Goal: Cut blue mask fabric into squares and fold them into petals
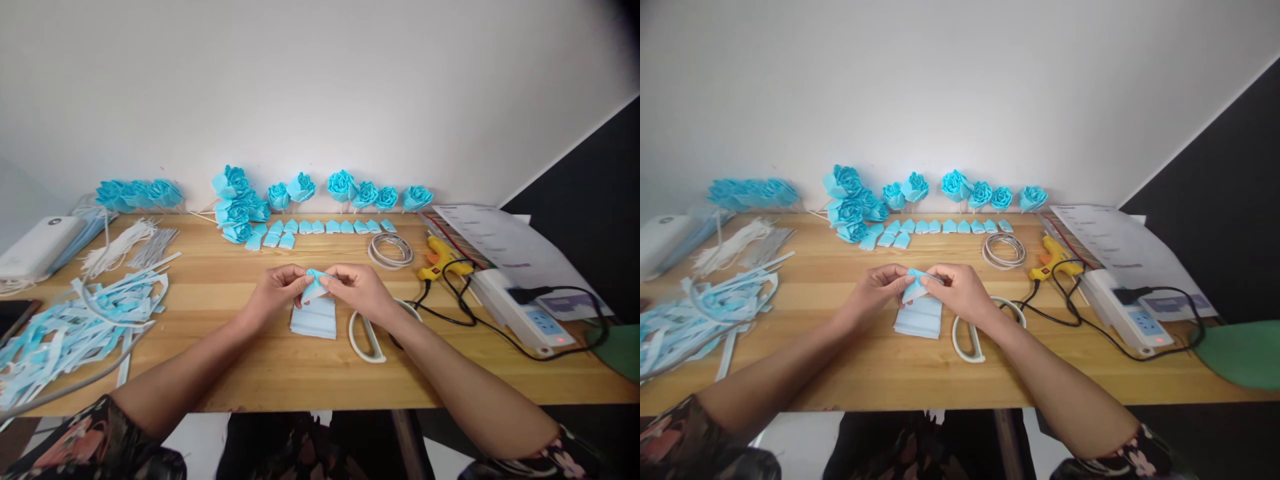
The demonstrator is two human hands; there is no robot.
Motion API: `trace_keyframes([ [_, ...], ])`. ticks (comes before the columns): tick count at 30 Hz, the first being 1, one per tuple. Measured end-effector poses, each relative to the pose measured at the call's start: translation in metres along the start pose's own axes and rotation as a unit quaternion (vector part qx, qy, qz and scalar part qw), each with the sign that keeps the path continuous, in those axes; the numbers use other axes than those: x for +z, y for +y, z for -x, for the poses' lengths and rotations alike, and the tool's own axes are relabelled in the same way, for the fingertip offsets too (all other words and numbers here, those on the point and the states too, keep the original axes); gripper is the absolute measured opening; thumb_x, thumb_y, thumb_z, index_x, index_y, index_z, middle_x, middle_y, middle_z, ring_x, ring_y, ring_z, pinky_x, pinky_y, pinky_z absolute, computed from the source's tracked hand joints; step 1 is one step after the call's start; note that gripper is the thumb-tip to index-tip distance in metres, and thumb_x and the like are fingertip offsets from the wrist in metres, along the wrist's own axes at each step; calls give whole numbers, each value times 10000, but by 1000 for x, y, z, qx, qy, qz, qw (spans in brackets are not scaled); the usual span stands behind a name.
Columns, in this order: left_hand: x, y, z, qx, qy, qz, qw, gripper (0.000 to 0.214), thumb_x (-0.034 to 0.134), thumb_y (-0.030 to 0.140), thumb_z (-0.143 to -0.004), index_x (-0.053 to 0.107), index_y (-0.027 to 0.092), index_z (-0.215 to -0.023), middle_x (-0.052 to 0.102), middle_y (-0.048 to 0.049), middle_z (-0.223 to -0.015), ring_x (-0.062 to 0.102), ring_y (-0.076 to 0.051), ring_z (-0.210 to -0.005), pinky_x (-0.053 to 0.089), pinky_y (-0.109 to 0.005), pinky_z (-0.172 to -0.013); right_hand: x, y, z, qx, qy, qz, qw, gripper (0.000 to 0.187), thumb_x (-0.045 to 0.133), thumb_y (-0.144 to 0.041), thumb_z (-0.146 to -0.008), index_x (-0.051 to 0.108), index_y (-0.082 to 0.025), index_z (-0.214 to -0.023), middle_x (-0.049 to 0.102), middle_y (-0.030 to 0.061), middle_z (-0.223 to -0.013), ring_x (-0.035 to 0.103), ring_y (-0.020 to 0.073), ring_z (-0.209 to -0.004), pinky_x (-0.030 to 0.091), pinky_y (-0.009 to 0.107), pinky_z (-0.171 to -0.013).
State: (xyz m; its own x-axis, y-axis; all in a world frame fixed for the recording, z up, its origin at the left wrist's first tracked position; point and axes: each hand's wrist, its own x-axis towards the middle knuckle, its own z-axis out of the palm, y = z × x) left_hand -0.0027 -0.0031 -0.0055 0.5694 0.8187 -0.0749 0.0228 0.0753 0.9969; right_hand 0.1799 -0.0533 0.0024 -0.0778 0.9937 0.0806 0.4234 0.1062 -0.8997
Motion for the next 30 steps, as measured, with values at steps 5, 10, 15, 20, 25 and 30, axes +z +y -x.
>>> trace_keyframes([
  [5, 3, 3, 2, 9, 10, 8, 1000, 397, 711, 514, -704, 607, 133, -736, 581, 17, -548, 504, -85, -488, 413, -204, -486, 0, -3, 2, -4, -16, 14, 1000, 253, 581, -375, -830, 637, -159, -712, 484, -32, -589, 400, 94, -550, 277, 218, -498],
  [10, 4, 3, 2, 21, 4, 7, 1000, 380, 702, 500, -721, 604, 134, -751, 574, 15, -582, 498, -87, -513, 406, -206, -492, 0, -5, 2, -9, -7, 48, 999, 174, 588, -303, -799, 614, -167, -694, 457, -44, -577, 370, 88, -537, 266, 208, -487],
  [15, 0, -2, 0, 43, -11, -1, 999, 354, 703, 469, -738, 615, 140, -834, 570, 18, -639, 487, -81, -542, 394, -201, -508, 1, -7, 2, -20, -12, 78, 997, 165, 575, -275, -786, 598, -170, -661, 433, -50, -552, 366, 86, -531, 264, 205, -486],
  [20, -1, -3, 0, 47, 4, -22, 999, 341, 697, 465, -745, 611, 136, -764, 565, 13, -610, 492, -84, -533, 407, -205, -515, -3, -7, 1, -21, 3, 91, 996, 136, 581, -269, -775, 587, -172, -680, 466, -50, -562, 393, 88, -531, 279, 205, -488],
  [25, 0, 2, 2, 32, -11, -24, 999, 340, 677, 465, -758, 594, 137, -729, 597, -6, -640, 499, -86, -533, 425, -215, -526, -9, -7, 0, -21, 19, 86, 996, 193, 570, -293, -777, 537, -167, -634, 453, -41, -571, 387, 94, -546, 292, 211, -497],
  [30, 1, 4, 3, 16, -26, -45, 999, 349, 653, 485, -768, 613, 140, -739, 599, -7, -651, 504, -95, -560, 422, -219, -543, -6, -6, 0, -19, -4, 81, 996, 186, 561, -287, -777, 541, -167, -637, 457, -35, -576, 389, 97, -552, 298, 211, -499],
])
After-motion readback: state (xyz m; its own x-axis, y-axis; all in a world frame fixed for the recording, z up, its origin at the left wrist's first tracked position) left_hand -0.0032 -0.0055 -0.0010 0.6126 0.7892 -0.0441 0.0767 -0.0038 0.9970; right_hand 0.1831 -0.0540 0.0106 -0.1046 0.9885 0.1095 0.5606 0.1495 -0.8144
